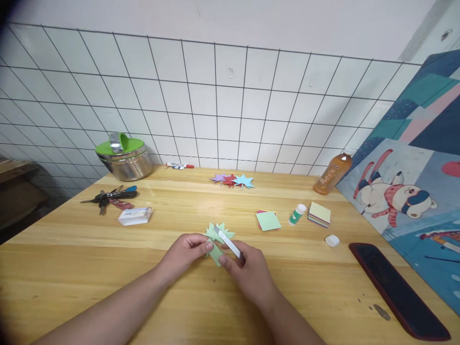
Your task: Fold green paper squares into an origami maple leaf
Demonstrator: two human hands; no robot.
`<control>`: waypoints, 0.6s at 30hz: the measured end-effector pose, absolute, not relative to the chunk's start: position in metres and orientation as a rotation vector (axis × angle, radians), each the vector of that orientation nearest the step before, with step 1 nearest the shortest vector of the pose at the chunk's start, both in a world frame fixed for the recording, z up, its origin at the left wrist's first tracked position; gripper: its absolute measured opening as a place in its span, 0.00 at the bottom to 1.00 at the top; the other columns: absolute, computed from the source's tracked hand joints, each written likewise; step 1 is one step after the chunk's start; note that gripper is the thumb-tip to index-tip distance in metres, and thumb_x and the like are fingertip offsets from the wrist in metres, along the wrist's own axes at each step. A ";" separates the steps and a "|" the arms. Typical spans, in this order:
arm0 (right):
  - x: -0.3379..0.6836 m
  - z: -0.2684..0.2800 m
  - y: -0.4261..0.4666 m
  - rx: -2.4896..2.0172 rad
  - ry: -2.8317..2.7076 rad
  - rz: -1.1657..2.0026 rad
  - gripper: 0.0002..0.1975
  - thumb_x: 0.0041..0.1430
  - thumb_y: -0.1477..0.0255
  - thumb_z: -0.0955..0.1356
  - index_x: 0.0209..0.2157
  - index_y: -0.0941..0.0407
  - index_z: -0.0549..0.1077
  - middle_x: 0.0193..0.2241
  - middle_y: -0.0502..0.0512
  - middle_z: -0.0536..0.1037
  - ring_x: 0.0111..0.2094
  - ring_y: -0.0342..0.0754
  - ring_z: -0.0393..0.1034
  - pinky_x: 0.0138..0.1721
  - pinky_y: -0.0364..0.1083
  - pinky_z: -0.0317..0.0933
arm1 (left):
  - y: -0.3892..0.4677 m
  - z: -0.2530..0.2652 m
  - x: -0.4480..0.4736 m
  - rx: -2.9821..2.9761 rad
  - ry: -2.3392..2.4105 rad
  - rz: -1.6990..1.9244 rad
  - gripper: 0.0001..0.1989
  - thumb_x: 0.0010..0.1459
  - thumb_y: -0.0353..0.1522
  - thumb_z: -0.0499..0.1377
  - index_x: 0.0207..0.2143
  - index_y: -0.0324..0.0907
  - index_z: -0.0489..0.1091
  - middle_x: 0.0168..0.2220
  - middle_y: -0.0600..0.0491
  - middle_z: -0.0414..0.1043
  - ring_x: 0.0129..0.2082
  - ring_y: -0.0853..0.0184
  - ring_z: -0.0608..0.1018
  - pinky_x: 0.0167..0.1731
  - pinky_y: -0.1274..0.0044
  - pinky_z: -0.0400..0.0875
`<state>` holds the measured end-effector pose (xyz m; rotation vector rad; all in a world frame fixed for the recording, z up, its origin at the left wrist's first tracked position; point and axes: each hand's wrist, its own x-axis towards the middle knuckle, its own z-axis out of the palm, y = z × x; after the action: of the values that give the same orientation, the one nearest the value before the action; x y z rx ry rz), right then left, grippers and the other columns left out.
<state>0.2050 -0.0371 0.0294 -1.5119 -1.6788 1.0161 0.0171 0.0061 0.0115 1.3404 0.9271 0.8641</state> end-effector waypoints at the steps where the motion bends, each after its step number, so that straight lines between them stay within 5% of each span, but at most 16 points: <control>1: 0.203 0.028 -0.036 -1.517 -1.659 1.038 0.16 0.51 0.60 0.66 0.36 0.56 0.75 0.15 0.43 0.55 0.19 0.40 0.48 0.21 0.39 0.46 | 0.006 0.011 0.017 1.342 0.923 0.866 0.14 0.48 0.41 0.62 0.29 0.38 0.77 0.28 0.50 0.76 0.33 0.63 0.74 0.36 0.76 0.65; 6: 0.204 0.024 -0.031 -1.497 -1.604 1.060 0.13 0.52 0.62 0.65 0.25 0.57 0.72 0.16 0.45 0.59 0.20 0.40 0.51 0.21 0.39 0.48 | 0.008 0.010 0.018 1.332 1.012 0.916 0.14 0.46 0.41 0.63 0.26 0.38 0.77 0.25 0.52 0.75 0.27 0.66 0.72 0.31 0.78 0.64; 12: 0.215 0.027 -0.028 -1.580 -1.588 0.958 0.13 0.53 0.61 0.63 0.26 0.56 0.71 0.16 0.45 0.62 0.19 0.41 0.54 0.21 0.40 0.49 | 0.008 0.015 0.016 1.242 1.033 0.947 0.16 0.47 0.42 0.62 0.29 0.37 0.77 0.25 0.51 0.75 0.26 0.67 0.72 0.29 0.79 0.64; 18: 0.209 0.021 -0.030 -1.447 -1.712 0.973 0.16 0.56 0.61 0.62 0.35 0.56 0.76 0.26 0.50 0.74 0.26 0.45 0.64 0.28 0.42 0.57 | 0.007 0.010 0.018 1.313 0.926 0.878 0.16 0.48 0.42 0.61 0.34 0.39 0.77 0.31 0.49 0.77 0.35 0.61 0.75 0.39 0.74 0.66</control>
<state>0.2091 -0.0301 0.0212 -1.4466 -1.7117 0.9733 0.0182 0.0071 0.0105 1.3126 0.9263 0.8777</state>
